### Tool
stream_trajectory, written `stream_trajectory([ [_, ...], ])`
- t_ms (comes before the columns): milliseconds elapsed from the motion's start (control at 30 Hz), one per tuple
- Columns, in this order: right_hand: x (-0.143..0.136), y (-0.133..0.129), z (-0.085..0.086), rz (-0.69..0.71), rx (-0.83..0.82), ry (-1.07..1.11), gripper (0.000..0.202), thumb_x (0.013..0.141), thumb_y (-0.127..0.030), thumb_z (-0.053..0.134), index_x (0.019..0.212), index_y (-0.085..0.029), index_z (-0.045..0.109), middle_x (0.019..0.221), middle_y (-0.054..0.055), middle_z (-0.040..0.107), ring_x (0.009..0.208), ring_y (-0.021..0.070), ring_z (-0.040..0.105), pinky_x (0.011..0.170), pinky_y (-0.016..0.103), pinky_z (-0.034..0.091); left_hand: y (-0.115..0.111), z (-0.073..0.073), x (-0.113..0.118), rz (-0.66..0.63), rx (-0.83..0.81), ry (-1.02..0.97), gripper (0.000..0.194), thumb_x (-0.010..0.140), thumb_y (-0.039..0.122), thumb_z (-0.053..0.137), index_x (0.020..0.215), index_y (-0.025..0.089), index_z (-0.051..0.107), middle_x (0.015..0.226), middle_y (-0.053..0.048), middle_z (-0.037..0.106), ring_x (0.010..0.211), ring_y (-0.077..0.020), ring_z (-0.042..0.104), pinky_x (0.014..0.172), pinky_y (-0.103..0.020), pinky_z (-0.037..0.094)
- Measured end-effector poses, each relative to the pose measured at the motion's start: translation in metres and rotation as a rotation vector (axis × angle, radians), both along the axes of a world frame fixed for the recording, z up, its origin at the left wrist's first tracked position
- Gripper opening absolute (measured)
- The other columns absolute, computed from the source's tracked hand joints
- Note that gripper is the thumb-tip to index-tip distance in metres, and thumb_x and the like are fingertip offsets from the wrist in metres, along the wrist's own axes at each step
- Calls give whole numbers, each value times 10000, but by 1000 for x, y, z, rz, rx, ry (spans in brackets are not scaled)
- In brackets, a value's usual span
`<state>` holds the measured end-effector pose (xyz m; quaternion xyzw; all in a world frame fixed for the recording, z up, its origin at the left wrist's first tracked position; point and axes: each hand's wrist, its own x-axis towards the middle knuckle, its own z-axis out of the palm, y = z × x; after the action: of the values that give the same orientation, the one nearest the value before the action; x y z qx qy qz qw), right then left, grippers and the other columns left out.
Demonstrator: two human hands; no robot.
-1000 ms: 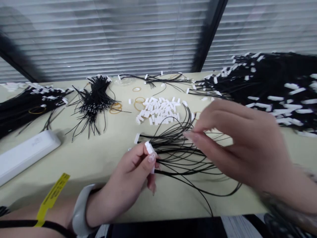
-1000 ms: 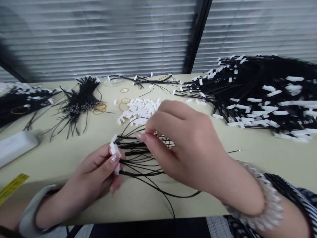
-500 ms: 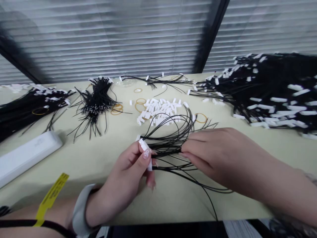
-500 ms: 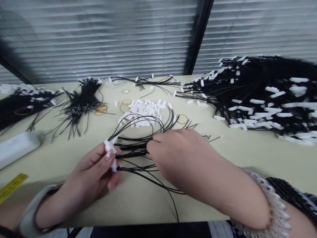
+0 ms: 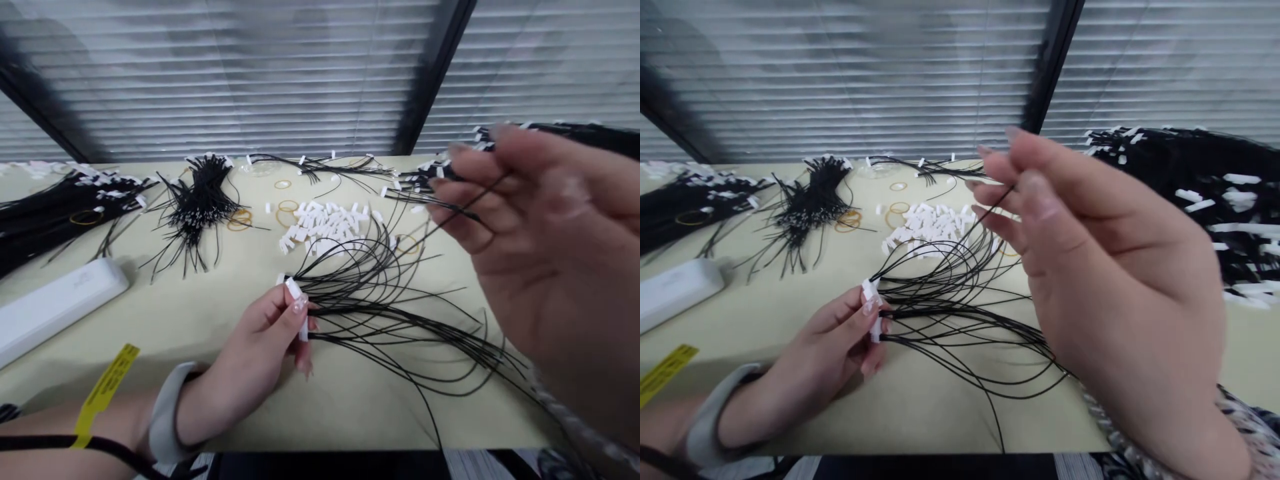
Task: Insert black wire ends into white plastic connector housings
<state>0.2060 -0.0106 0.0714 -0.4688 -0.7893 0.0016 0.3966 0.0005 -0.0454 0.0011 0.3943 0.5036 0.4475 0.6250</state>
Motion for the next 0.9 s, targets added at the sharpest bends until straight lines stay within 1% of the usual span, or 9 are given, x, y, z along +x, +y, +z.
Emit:
stream_trajectory([
  [133, -3, 7, 2, 183, -156, 663, 323, 947, -290, 258, 1131, -287, 523, 1172, 58, 530, 1095, 220, 526, 816, 398, 489, -1, 1, 0, -45, 16, 2, 227, 838, 375, 511, 754, 165, 504, 649, 45, 523, 394, -27, 468, 363, -139, 291],
  [233, 3, 19, 2, 154, -196, 792, 246, 919, -294, 367, 1039, -281, 582, 1042, 57, 569, 1047, 234, 546, 804, 425, 482, -1, 0, -1, -22, 11, -1, 215, 837, 362, 515, 752, 167, 488, 640, 47, 516, 386, -28, 458, 359, -144, 281],
  [333, 8, 25, 2, 109, -75, 844, 301, 897, -248, 419, 1182, -317, 488, 947, 35, 548, 966, 189, 570, 760, 372, 493, 0, -1, -1, -8, 6, 3, 208, 843, 351, 509, 753, 165, 481, 638, 48, 518, 385, -22, 457, 376, -144, 293],
  [400, 9, 23, 2, 91, -38, 814, 409, 889, -223, 433, 1278, -335, 373, 925, 28, 534, 872, 156, 583, 660, 301, 502, 0, -1, 0, -6, 2, 11, 210, 848, 345, 500, 749, 161, 481, 639, 45, 522, 378, -18, 454, 370, -143, 284],
  [567, 4, 10, 1, 247, -323, 411, 589, 851, -141, 478, 1349, -260, 187, 674, -28, 589, 474, 88, 500, 402, 196, 405, -1, 2, 0, -70, 39, 25, 210, 855, 339, 493, 742, 162, 495, 642, 51, 499, 395, -13, 452, 368, -137, 296],
  [633, 1, 7, 0, 286, -310, 218, 469, 844, -138, 484, 1278, -251, 348, 710, -27, 625, 482, 71, 499, 429, 188, 411, -2, 3, 0, -105, 73, 36, 212, 858, 334, 487, 736, 161, 493, 638, 55, 480, 406, -13, 453, 379, -133, 319],
  [733, -5, 7, -3, 392, -254, 3, 132, 835, -176, 520, 891, -222, 630, 771, -27, 639, 631, 60, 554, 561, 177, 435, -3, 6, 1, -150, 98, 58, 210, 859, 335, 479, 738, 163, 480, 656, 54, 469, 417, -19, 448, 384, -138, 353],
  [833, -11, 8, -8, 483, -284, -96, 132, 833, -187, 531, 749, -207, 631, 727, -34, 610, 672, 57, 546, 594, 175, 412, -4, 7, 1, -206, 131, 112, 221, 868, 334, 461, 727, 163, 463, 674, 50, 459, 439, -27, 456, 403, -148, 387],
  [900, -15, 9, -13, 445, -274, -99, 130, 837, -189, 522, 740, -194, 607, 696, -31, 586, 644, 61, 526, 585, 186, 393, -4, 8, 0, -237, 157, 149, 225, 876, 334, 445, 727, 165, 453, 668, 53, 446, 446, -30, 456, 414, -151, 396],
])
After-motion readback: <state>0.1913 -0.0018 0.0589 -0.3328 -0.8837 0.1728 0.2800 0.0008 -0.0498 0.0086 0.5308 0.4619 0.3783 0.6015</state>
